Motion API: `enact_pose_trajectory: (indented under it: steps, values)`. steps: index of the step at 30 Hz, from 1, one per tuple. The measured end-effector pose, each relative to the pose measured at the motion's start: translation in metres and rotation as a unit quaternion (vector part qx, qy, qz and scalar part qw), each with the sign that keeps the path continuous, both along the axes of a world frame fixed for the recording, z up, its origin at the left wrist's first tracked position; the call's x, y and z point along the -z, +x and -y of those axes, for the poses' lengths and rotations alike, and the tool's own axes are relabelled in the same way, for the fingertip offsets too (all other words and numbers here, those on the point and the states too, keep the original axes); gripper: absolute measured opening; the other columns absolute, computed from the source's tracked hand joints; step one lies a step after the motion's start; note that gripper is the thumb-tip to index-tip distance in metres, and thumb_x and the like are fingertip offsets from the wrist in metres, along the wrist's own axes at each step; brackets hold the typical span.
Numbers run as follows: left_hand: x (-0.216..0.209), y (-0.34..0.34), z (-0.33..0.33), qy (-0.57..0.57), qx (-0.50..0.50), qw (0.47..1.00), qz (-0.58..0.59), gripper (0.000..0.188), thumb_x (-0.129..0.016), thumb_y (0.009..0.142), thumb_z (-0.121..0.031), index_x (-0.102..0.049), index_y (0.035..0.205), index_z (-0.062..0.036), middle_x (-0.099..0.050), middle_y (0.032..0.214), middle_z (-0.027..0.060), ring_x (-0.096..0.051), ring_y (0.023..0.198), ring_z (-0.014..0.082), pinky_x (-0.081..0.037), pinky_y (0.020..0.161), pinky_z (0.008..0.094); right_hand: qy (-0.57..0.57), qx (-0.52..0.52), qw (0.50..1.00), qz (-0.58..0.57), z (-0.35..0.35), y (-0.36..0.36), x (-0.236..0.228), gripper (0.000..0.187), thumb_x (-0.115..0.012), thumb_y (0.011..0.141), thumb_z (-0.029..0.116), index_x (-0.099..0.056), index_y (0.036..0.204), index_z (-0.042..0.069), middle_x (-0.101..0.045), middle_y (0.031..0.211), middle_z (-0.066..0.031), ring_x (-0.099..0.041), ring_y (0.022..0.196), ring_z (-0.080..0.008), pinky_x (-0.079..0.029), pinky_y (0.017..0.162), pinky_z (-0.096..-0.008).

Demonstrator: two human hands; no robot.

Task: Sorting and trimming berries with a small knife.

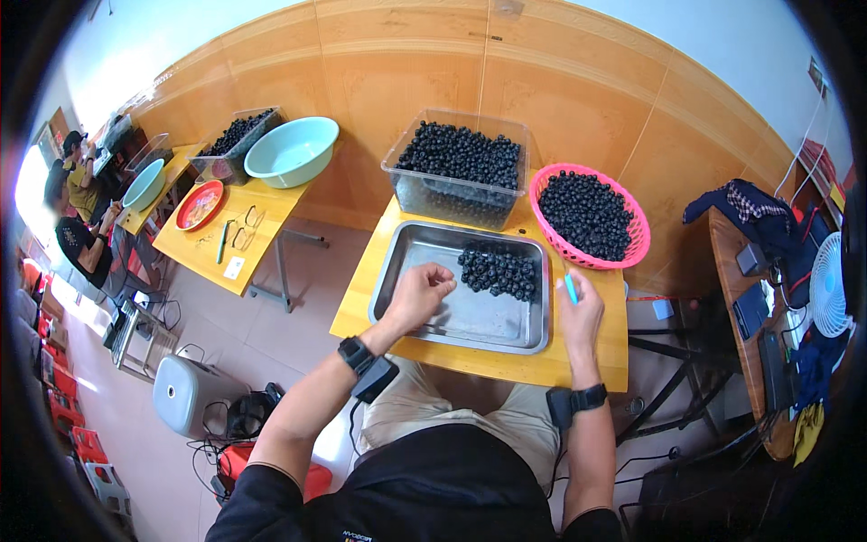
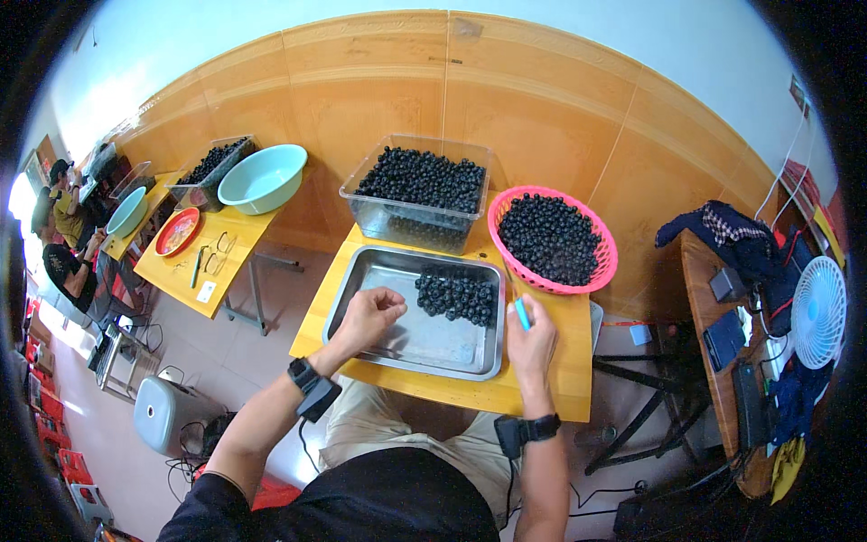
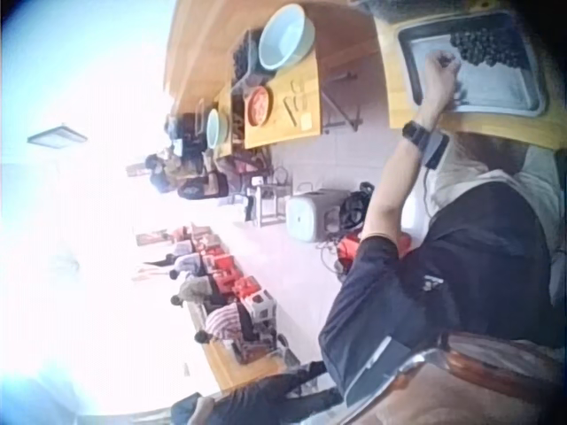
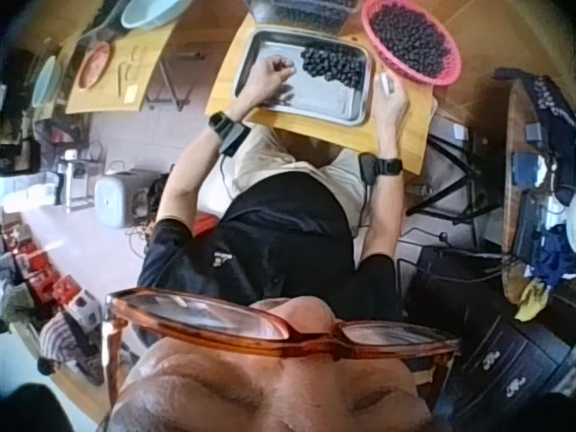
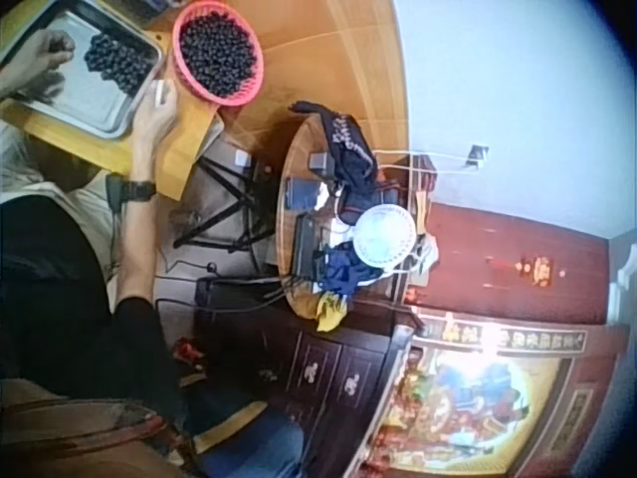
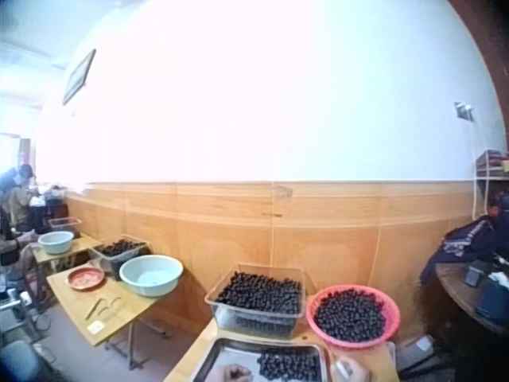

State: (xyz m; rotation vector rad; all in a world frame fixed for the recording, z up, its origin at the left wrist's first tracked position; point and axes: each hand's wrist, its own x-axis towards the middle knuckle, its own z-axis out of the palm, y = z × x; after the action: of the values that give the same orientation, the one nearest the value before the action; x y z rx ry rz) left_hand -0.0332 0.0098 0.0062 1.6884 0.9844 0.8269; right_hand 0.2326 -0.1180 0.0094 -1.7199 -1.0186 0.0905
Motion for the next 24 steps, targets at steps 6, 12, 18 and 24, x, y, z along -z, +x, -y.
enact_pose_trajectory:
  steps: [6,12,18,24]
  values:
    - [0.008,0.027,-0.048,0.136,-0.006,0.979,-0.154,0.027,-0.073,0.085,-0.017,-0.071,0.108,-0.0024,-0.073,0.103,0.0182,-0.069,0.099,0.0366,-0.054,0.085,0.0433,0.056,-0.036,0.996,-0.056,0.038,-0.021,0.038,0.036,-0.072,0.089,0.013,-0.065,0.117,-0.009,-0.072,0.098,-0.0162,-0.066,0.085,-0.0172,-0.053,0.076,-0.0323]
    - [0.024,0.048,-0.07,0.253,0.022,0.936,-0.245,0.028,-0.069,0.084,-0.012,-0.071,0.109,-0.0021,-0.072,0.101,0.0217,-0.069,0.098,0.0386,-0.055,0.086,0.0456,0.04,-0.022,0.995,-0.088,0.069,-0.028,0.038,0.034,-0.073,0.089,0.01,-0.066,0.117,-0.009,-0.071,0.097,-0.0108,-0.064,0.086,-0.0116,-0.052,0.076,-0.0274]
    - [0.016,0.049,-0.066,0.24,0.035,0.939,-0.243,0.024,-0.068,0.084,-0.011,-0.072,0.106,-0.0041,-0.072,0.096,0.0209,-0.069,0.094,0.0395,-0.055,0.083,0.0474,0.06,-0.034,0.989,-0.13,0.082,-0.037,0.028,0.031,-0.072,0.091,0.008,-0.066,0.117,-0.008,-0.071,0.1,-0.01,-0.065,0.091,-0.0129,-0.053,0.082,-0.0277]
    - [0.017,0.041,-0.062,0.205,0.05,0.961,-0.181,0.024,-0.071,0.085,-0.011,-0.071,0.108,-0.0028,-0.073,0.09,0.0179,-0.072,0.086,0.031,-0.056,0.077,0.0405,0.05,-0.069,0.99,-0.116,0.078,-0.048,0.03,0.03,-0.072,0.092,0.01,-0.066,0.116,-0.008,-0.07,0.098,-0.0084,-0.062,0.088,-0.0106,-0.052,0.079,-0.0265]
